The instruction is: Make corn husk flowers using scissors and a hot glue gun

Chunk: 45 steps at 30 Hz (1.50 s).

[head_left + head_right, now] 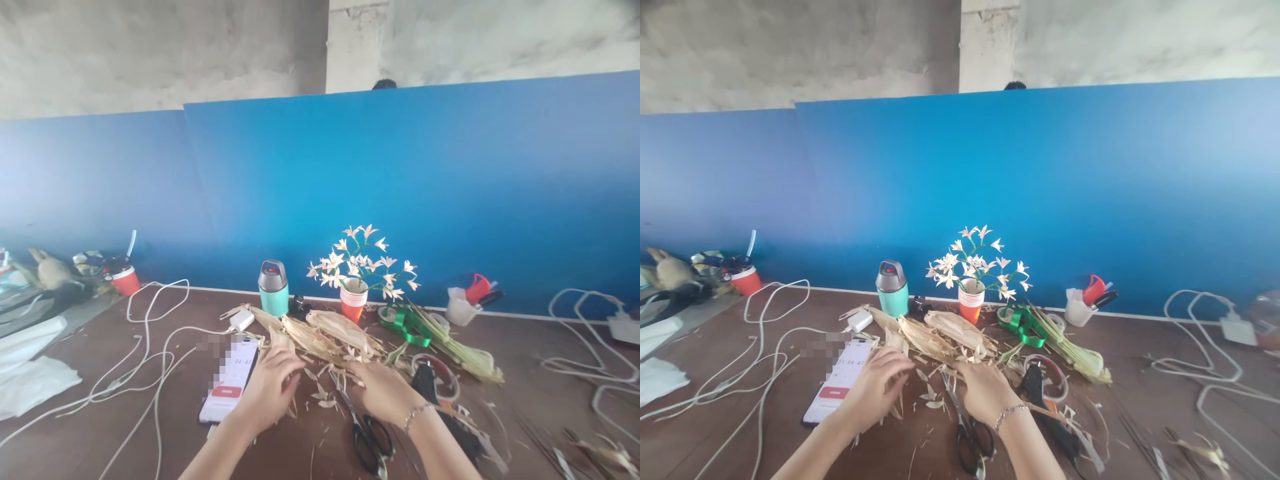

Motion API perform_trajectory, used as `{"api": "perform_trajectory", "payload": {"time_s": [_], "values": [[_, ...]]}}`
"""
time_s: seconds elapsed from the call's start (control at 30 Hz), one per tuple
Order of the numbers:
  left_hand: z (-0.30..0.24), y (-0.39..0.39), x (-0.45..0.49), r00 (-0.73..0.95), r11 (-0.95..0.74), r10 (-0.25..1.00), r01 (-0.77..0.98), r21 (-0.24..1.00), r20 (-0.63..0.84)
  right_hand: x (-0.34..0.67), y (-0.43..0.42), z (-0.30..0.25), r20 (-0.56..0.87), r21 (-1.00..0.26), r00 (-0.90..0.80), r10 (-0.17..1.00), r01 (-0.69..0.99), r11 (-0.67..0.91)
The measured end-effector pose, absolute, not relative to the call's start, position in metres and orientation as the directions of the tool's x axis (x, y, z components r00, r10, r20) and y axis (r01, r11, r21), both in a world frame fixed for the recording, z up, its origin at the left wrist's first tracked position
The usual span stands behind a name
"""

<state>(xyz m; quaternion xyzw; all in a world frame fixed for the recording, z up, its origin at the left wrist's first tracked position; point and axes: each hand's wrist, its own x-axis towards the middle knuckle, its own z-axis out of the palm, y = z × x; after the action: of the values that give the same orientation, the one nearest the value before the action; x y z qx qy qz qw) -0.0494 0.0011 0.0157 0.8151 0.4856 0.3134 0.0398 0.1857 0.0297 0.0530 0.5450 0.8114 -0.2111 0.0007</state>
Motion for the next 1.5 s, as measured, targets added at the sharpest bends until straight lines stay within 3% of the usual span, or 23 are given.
{"api": "perform_trajectory", "payload": {"time_s": [0.33, 0.5, 0.73, 1.07, 1.23, 1.4, 1.5], "values": [[-0.001, -0.023, -0.01, 0.59, -0.665, 0.746, 0.684, 0.301, 0.308, 0.181, 0.032, 0.04, -0.264, -0.352, -0.461, 0.847, 0.864, 0.36], [-0.002, -0.023, -0.008, 0.595, -0.652, 0.759, 0.69, 0.315, 0.265, 0.179, 0.033, 0.034, -0.264, -0.411, -0.508, 0.82, 0.828, 0.381], [0.001, -0.022, -0.009, 0.601, -0.661, 0.751, 0.69, 0.296, 0.274, 0.177, 0.034, 0.03, -0.306, -0.352, -0.46, 0.834, 0.868, 0.35], [-0.005, -0.013, -0.015, 0.439, -0.55, 0.823, 0.773, 0.316, 0.36, 0.176, 0.035, 0.034, -0.248, -0.294, -0.415, 0.876, 0.893, 0.34], [-0.001, -0.008, -0.025, 0.309, -0.473, 0.841, 0.819, 0.326, 0.445, 0.174, 0.038, 0.042, -0.104, -0.38, -0.319, 0.942, 0.888, 0.259], [0.001, -0.006, -0.031, 0.226, -0.366, 0.898, 0.86, 0.356, 0.377, 0.174, 0.04, 0.047, -0.053, -0.432, -0.326, 0.944, 0.86, 0.273], [-0.002, -0.005, -0.033, 0.215, -0.335, 0.917, 0.873, 0.355, 0.336, 0.173, 0.039, 0.043, -0.102, -0.424, -0.381, 0.919, 0.852, 0.307]]}}
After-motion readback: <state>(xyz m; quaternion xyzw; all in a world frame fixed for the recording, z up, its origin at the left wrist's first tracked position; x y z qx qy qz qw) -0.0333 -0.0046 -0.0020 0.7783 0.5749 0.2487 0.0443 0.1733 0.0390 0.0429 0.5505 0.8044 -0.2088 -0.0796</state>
